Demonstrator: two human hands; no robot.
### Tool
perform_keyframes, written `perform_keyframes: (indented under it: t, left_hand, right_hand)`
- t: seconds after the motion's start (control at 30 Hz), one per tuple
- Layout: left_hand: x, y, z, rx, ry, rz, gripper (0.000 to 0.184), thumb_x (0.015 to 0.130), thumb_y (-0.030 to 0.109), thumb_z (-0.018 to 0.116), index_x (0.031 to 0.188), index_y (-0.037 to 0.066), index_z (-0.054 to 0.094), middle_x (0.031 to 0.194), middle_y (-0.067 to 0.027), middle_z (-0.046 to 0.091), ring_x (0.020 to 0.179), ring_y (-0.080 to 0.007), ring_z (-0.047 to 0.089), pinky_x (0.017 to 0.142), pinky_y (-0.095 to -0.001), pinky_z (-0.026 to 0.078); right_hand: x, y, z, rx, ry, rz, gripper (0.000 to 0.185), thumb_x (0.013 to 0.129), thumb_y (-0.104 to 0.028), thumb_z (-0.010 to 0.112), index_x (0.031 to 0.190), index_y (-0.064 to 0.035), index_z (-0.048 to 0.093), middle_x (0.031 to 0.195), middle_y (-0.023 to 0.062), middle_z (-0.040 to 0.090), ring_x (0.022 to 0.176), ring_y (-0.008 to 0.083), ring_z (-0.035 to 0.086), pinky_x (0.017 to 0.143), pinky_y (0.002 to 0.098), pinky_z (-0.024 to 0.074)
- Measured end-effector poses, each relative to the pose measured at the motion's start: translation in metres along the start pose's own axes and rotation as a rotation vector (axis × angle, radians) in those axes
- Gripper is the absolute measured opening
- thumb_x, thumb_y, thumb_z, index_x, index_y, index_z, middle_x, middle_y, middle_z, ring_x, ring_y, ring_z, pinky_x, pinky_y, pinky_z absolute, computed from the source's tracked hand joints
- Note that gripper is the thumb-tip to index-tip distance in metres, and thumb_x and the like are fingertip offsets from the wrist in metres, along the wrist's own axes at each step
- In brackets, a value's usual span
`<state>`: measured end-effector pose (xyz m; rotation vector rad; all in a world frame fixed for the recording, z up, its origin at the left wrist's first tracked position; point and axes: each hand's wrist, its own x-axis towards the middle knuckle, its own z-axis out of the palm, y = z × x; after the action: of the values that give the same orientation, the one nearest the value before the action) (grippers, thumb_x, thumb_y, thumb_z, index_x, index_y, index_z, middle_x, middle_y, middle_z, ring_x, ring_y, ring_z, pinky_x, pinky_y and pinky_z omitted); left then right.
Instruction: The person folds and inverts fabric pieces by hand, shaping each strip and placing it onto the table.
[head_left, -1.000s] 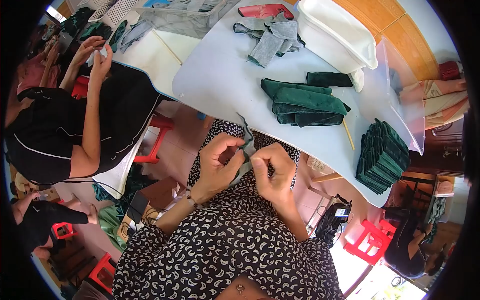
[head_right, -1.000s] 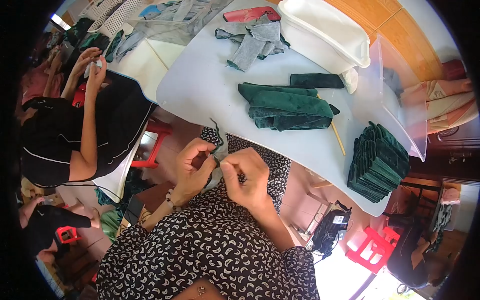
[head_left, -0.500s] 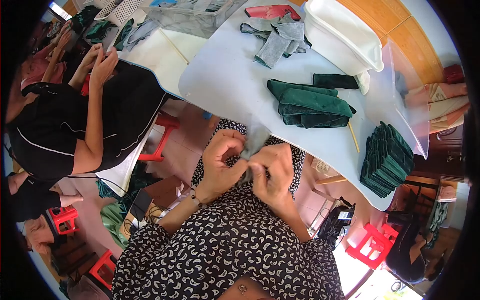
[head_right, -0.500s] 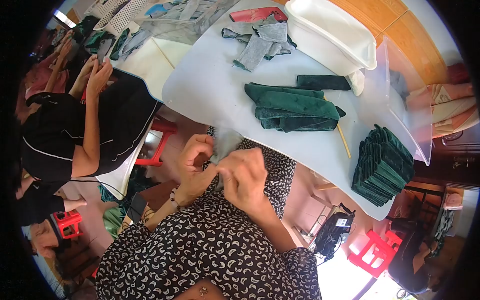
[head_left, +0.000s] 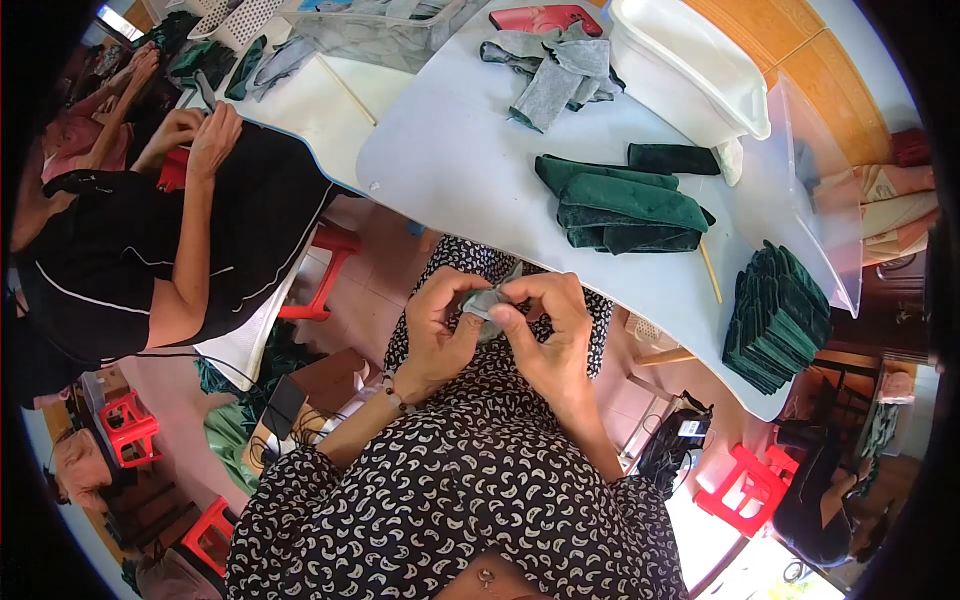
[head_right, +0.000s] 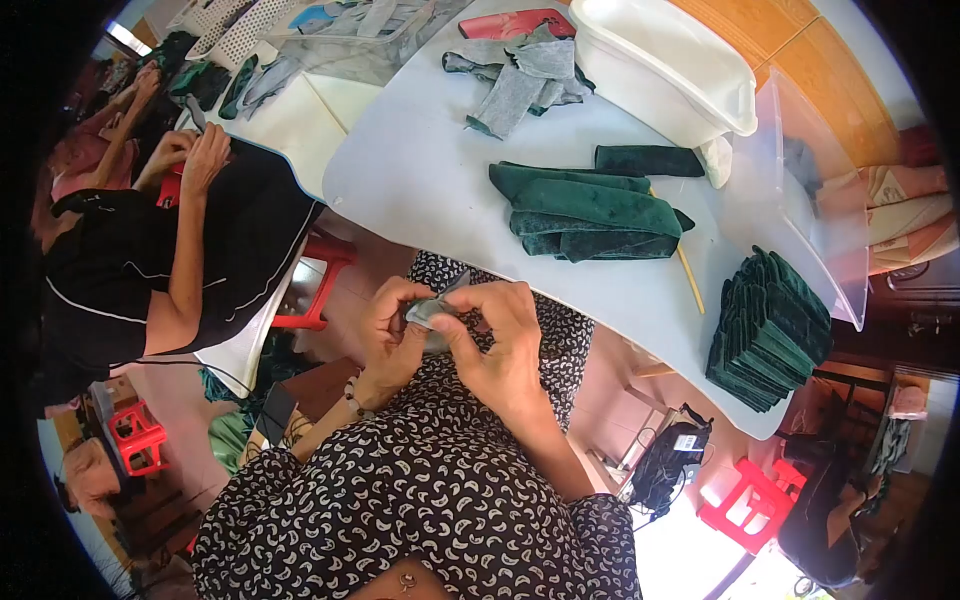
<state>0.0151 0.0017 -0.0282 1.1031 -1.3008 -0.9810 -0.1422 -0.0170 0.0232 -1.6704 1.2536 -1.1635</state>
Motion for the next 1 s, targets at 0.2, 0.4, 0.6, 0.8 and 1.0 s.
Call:
perform_keyframes:
  t: [0.2, 0.4, 0.6, 0.8, 1.0]
  left_hand:
    - [-0.002, -0.004, 0.010, -0.082, 0.098, -0.010, 0.024, 0.085, -0.008, 0.063, 0.108, -0.003, 0.061, 0.111, -0.0092, 0.056, 0.091, -0.0126, 0.059, 0.079, -0.0239, 0.049]
    - [-0.002, -0.003, 0.005, -0.084, 0.154, 0.045, 0.022, 0.083, -0.010, 0.061, 0.104, -0.003, 0.059, 0.107, -0.0087, 0.056, 0.092, -0.0113, 0.058, 0.079, -0.0227, 0.048]
    - [-0.006, -0.002, 0.008, -0.023, 0.117, 0.009, 0.021, 0.081, -0.008, 0.063, 0.101, -0.003, 0.059, 0.098, -0.0087, 0.058, 0.084, -0.0124, 0.058, 0.073, -0.0233, 0.048]
    - [0.002, 0.000, 0.002, 0.080, 0.136, 0.096, 0.020, 0.081, -0.003, 0.065, 0.100, -0.002, 0.060, 0.097, -0.0090, 0.059, 0.079, -0.0122, 0.058, 0.068, -0.0228, 0.048]
    - [0.001, 0.007, 0.003, -0.028, 0.109, 0.110, 0.020, 0.078, -0.001, 0.068, 0.096, 0.001, 0.059, 0.097, -0.0078, 0.057, 0.078, -0.0118, 0.057, 0.067, -0.0229, 0.049]
  right_hand:
    - [-0.001, 0.001, 0.008, -0.196, 0.097, -0.278, 0.011, 0.081, -0.003, 0.075, 0.086, -0.0046, 0.065, 0.085, 0.0062, 0.065, 0.084, 0.0270, 0.057, 0.075, 0.0378, 0.0465]
    - [-0.001, 0.007, 0.014, -0.123, 0.075, -0.191, 0.015, 0.079, -0.001, 0.075, 0.090, -0.0059, 0.064, 0.086, 0.0055, 0.064, 0.081, 0.0263, 0.055, 0.073, 0.0374, 0.0464]
    - [-0.002, 0.012, 0.018, -0.332, 0.147, -0.367, 0.016, 0.077, 0.001, 0.074, 0.088, -0.0065, 0.065, 0.087, 0.0039, 0.064, 0.080, 0.0252, 0.056, 0.071, 0.0350, 0.0471]
    - [-0.003, 0.005, 0.018, -0.333, 0.167, -0.464, 0.017, 0.075, 0.003, 0.073, 0.086, -0.0065, 0.065, 0.086, 0.0038, 0.064, 0.079, 0.0255, 0.057, 0.072, 0.0344, 0.0468]
    - [0.003, 0.009, 0.004, -0.003, -0.074, -0.231, 0.013, 0.080, -0.003, 0.074, 0.085, -0.0053, 0.063, 0.086, 0.0076, 0.065, 0.077, 0.0250, 0.056, 0.073, 0.0348, 0.0458]
